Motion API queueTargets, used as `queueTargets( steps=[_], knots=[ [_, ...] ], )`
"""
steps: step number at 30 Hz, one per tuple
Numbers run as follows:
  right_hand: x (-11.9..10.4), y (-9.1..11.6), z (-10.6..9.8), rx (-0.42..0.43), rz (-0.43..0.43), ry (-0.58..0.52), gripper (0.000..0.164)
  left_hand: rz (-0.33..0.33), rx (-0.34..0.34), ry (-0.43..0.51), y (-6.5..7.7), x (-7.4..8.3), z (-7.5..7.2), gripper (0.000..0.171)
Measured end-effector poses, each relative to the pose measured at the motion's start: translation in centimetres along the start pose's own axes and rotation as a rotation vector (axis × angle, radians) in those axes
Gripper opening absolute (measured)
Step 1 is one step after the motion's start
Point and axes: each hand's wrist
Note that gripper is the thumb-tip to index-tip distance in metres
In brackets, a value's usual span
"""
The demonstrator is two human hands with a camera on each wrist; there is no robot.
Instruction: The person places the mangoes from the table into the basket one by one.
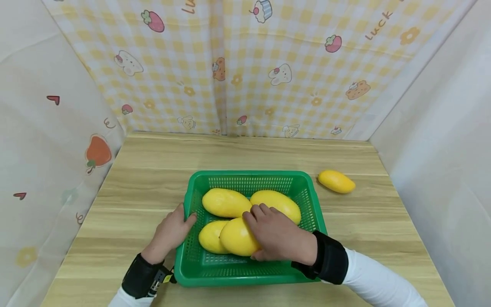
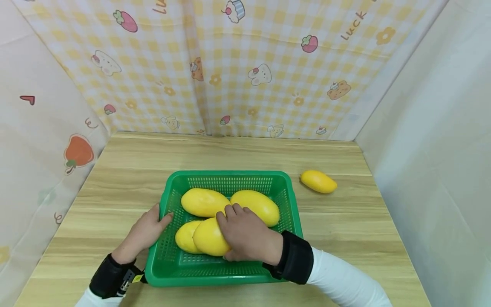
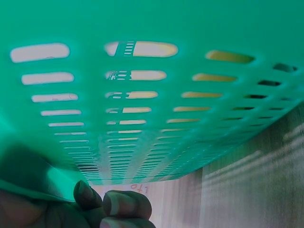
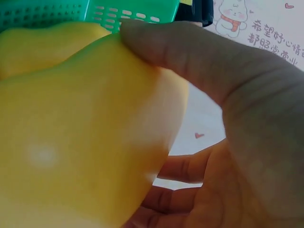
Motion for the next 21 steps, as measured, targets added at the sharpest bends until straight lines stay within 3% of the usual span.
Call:
queueTargets(
  steps=[14,21],
  knots=[
    [-0.9,-1.2,1.2,-0.060,-0.097,-0.089,0.082,-0.001,-0.001,-0.002,0.1,0.1,0.0,0.041],
    [-1.3,-2.0,1.7,-0.033,-0.148,-0.079,0.082,0.006,0.018,-0.029,0.0,0.0,0.2,0.041]
  ],
)
Point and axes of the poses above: each hand's wrist, its own y-axis away from the middle knuckle, its own z-axis out of the palm, x = y × z, and after that the axes turned 10 degrees about -z, right-handed
